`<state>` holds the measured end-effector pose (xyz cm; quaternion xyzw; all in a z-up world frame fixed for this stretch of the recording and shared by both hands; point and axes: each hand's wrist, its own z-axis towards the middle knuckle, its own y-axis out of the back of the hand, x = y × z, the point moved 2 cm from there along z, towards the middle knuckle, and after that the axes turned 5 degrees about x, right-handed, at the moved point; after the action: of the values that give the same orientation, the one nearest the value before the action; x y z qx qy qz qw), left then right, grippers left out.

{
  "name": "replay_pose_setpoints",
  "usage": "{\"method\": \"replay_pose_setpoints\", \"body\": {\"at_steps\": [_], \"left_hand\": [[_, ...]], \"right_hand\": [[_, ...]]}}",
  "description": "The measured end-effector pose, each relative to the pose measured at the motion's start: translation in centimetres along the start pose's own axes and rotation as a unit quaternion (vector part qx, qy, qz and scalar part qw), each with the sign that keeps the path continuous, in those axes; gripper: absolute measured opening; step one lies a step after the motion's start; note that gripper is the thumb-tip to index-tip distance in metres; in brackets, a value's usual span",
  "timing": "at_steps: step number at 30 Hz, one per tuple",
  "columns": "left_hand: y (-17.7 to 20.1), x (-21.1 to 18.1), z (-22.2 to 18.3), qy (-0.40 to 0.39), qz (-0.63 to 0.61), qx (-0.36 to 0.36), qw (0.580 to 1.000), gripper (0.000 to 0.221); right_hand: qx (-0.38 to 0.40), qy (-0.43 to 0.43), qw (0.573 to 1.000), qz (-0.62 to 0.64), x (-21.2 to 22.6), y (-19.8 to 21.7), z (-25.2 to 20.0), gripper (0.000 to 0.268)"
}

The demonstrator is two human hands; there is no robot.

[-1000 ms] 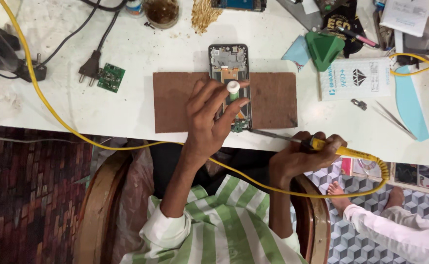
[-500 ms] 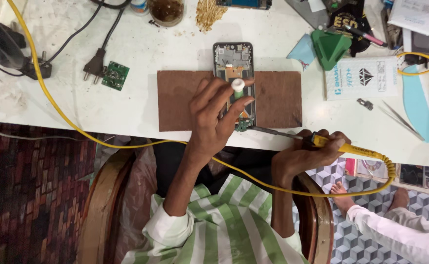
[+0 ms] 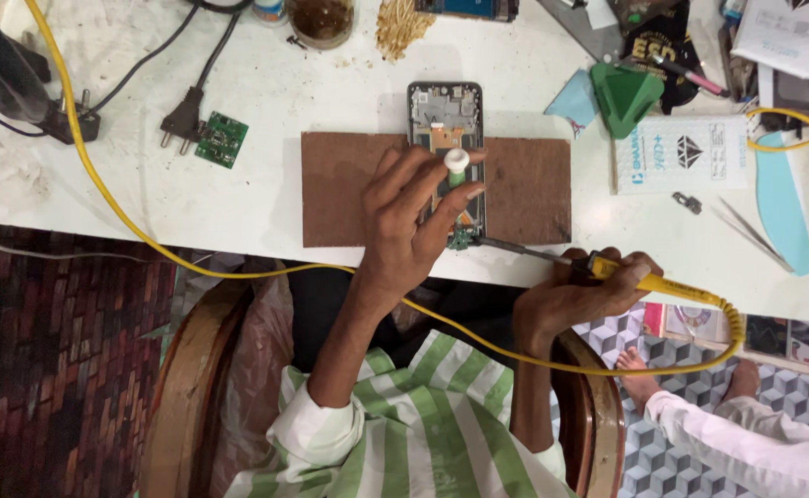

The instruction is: The person applies a liquid from a small bottle onto the motherboard of a disassembled smartphone and then uses a soldering iron to work on the circuit board. The person repeatedly applies the liquid and solders different areas of the board.

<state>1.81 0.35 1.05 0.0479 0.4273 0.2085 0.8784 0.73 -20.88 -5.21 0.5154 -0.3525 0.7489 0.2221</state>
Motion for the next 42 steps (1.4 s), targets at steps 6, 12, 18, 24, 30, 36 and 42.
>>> {"method": "replay_pose_setpoints", "body": {"at_steps": [6, 12, 18, 24, 30, 36, 42], "left_hand": [[0.1, -0.2, 0.0, 0.003, -0.007, -0.001, 1.000, 0.027], [0.1, -0.3, 0.0, -0.001, -0.019, -0.003, 1.000, 0.028], [-0.1, -0.2, 0.0, 0.019, -0.018, -0.001, 1.000, 0.029], [0.1, -0.4, -0.1, 0.017, -0.004, -0.005, 1.000, 0.026], [0.1, -0.6, 0.1, 0.005, -0.021, -0.020, 1.000, 0.025], [0.1, -0.6, 0.0, 0.004, 0.005, -0.020, 1.000, 0.026], [0.1, -0.5, 0.1, -0.011, 0.007, -0.021, 1.000, 0.026]], "right_hand": [[0.003, 0.006, 1.000, 0.002, 0.0, 0.3, 0.2, 0.039], [0.078, 0.127, 0.987, -0.065, 1.0, 0.8, 1.4, 0.034], [0.214, 0.218, 0.931, -0.202, 6.1, -0.2, -0.4, 0.033], [0.301, 0.296, 0.860, -0.287, 9.3, -1.7, -2.3, 0.042], [0.318, 0.310, 0.848, -0.289, 10.6, -1.9, -2.4, 0.040], [0.339, 0.203, 0.868, -0.302, 12.5, -2.5, -2.3, 0.023], [0.381, 0.192, 0.875, -0.231, 13.6, -3.6, -2.5, 0.023]]}}
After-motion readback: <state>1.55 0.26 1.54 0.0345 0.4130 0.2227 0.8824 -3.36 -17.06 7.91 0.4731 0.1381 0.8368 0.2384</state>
